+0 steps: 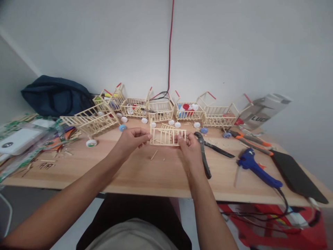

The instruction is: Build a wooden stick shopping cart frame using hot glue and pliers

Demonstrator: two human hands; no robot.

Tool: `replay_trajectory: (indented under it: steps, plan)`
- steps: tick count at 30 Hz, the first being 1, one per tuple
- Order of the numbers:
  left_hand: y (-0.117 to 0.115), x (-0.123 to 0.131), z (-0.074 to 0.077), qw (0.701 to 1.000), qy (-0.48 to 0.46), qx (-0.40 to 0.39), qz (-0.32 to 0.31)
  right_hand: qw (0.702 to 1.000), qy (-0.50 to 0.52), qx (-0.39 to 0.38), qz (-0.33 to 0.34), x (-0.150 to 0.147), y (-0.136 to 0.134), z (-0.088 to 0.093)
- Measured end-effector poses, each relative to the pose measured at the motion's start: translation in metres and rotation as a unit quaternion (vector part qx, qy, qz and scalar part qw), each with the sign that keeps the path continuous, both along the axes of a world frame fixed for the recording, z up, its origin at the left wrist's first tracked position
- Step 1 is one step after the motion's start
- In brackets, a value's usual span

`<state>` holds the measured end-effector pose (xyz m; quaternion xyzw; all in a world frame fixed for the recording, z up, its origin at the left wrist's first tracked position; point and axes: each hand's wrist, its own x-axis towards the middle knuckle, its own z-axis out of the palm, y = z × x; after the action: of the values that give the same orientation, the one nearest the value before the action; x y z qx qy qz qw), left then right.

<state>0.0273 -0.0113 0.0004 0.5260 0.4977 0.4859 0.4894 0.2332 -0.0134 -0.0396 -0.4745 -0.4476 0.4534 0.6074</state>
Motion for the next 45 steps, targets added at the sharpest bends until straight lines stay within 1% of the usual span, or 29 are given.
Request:
replay_trajectory:
  steps: [5,10,15,20,34,45]
  plan:
    - [0.007,0.008,-0.005,0.998,0.025,0.049,0.036,1.000,-0.024,-0.003,-0.008,-0.003,-0.004,0.005]
    - [0.007,0.011,-0.007,0.992,0.064,0.083,0.063,1.000,-0.030,0.002,-0.005,-0.005,-0.005,0.006]
    - [0.005,0.013,-0.008,0.991,0.091,0.072,0.069,0.999,-0.034,0.012,-0.005,-0.008,-0.008,0.009]
    - [0.007,0.015,-0.013,0.987,0.122,0.069,0.073,0.999,-0.031,0.007,-0.003,-0.010,-0.010,0.011]
    - [0.015,0.013,-0.023,0.985,0.145,0.066,0.064,0.999,-0.042,-0.001,-0.007,-0.011,-0.009,0.010]
    - [0.018,0.014,-0.026,0.981,0.175,0.070,0.057,0.999,-0.044,0.018,0.004,-0.013,-0.009,0.010]
